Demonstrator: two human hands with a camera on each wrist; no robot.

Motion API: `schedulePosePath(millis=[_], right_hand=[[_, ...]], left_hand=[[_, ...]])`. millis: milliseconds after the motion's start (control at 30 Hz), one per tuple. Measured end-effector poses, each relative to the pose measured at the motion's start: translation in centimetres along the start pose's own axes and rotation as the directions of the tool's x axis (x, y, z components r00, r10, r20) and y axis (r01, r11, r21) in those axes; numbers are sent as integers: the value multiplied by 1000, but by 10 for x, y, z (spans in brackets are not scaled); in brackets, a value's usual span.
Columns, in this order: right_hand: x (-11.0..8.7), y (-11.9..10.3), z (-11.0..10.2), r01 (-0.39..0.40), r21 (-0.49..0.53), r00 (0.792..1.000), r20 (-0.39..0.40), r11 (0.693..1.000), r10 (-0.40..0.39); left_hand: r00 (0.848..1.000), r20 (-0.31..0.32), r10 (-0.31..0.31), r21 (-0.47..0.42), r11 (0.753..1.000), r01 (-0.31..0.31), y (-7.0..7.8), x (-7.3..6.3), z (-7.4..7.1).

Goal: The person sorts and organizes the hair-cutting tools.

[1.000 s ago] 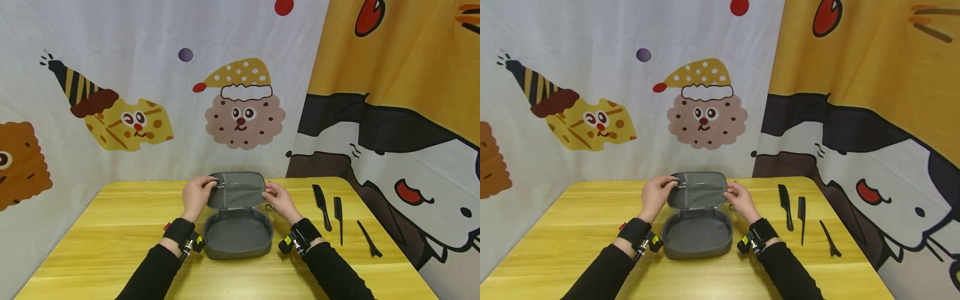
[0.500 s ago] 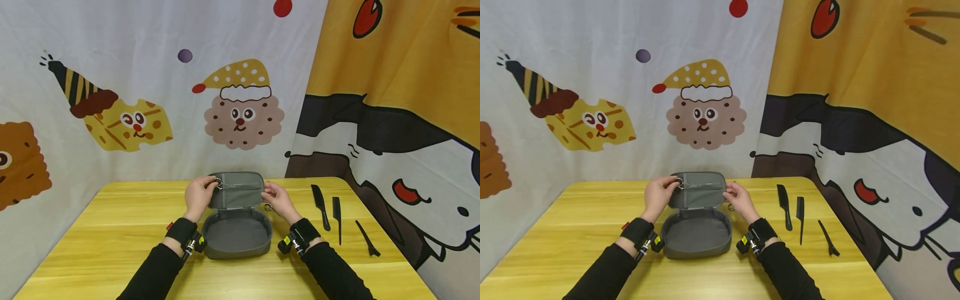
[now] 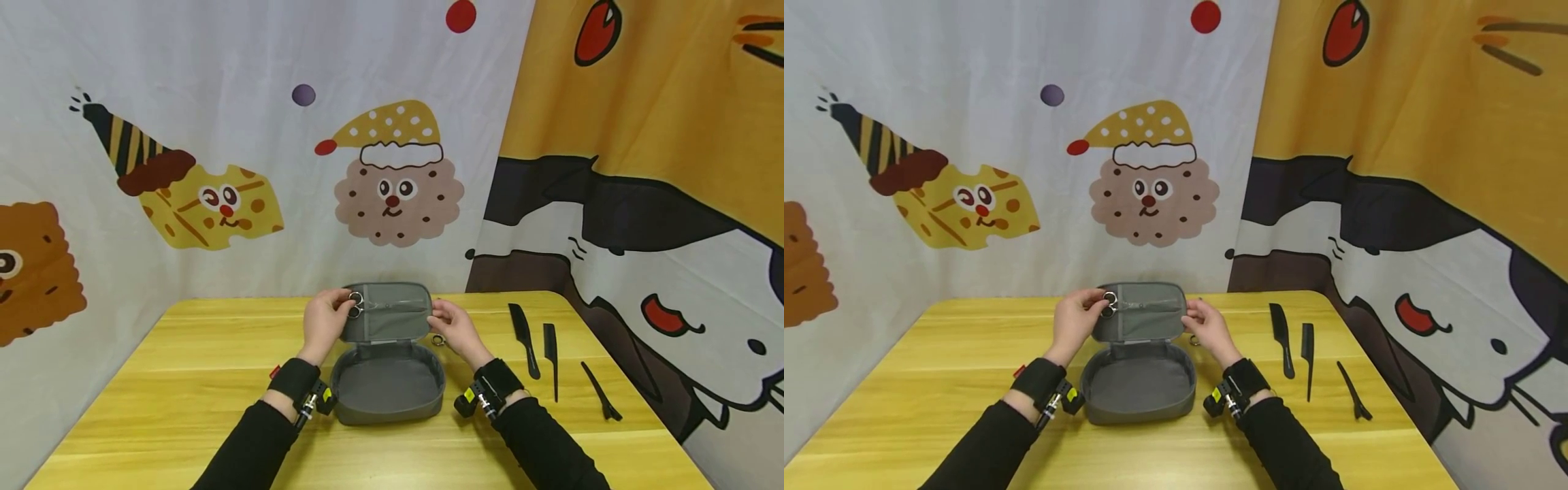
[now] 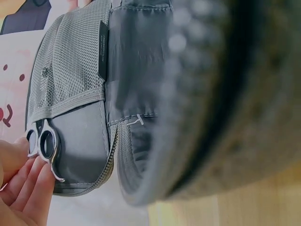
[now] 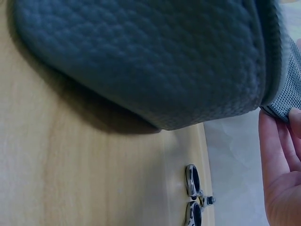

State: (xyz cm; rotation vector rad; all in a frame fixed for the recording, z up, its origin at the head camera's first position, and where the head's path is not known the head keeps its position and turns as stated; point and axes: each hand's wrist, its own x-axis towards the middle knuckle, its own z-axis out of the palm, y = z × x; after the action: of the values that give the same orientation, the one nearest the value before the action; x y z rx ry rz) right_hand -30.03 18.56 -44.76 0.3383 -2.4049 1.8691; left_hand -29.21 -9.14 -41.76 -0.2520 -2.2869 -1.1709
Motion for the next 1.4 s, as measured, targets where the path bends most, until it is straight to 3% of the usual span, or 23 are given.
schedulePosePath(millis=[400, 800, 967, 1100, 1300, 1400], right_hand=[[0, -1, 1, -13, -5, 1000, -14, 1000, 13], [1, 2, 2, -22, -6, 1000, -20, 1000, 22], [2, 1, 2, -30, -9, 999, -28, 1000, 29], [2, 0, 3, -40, -4, 999, -28, 999, 40], [3, 1, 3, -50, 22, 999, -16, 999, 50], [4, 2, 4, -62, 22, 998, -22, 998, 63]], left_hand=[[1000, 13, 24, -49, 999, -24, -5, -2, -3], [998, -44, -50, -49, 998, 48, -14, -6, -10], [993, 19, -118, -88, 989, 120, -18, -9, -12], [975, 102, -199, -113, 971, 210, -25, -11, -13], [934, 216, -284, -121, 942, 314, -34, -13, -14], [910, 264, -319, -196, 906, 374, -37, -13, -12]])
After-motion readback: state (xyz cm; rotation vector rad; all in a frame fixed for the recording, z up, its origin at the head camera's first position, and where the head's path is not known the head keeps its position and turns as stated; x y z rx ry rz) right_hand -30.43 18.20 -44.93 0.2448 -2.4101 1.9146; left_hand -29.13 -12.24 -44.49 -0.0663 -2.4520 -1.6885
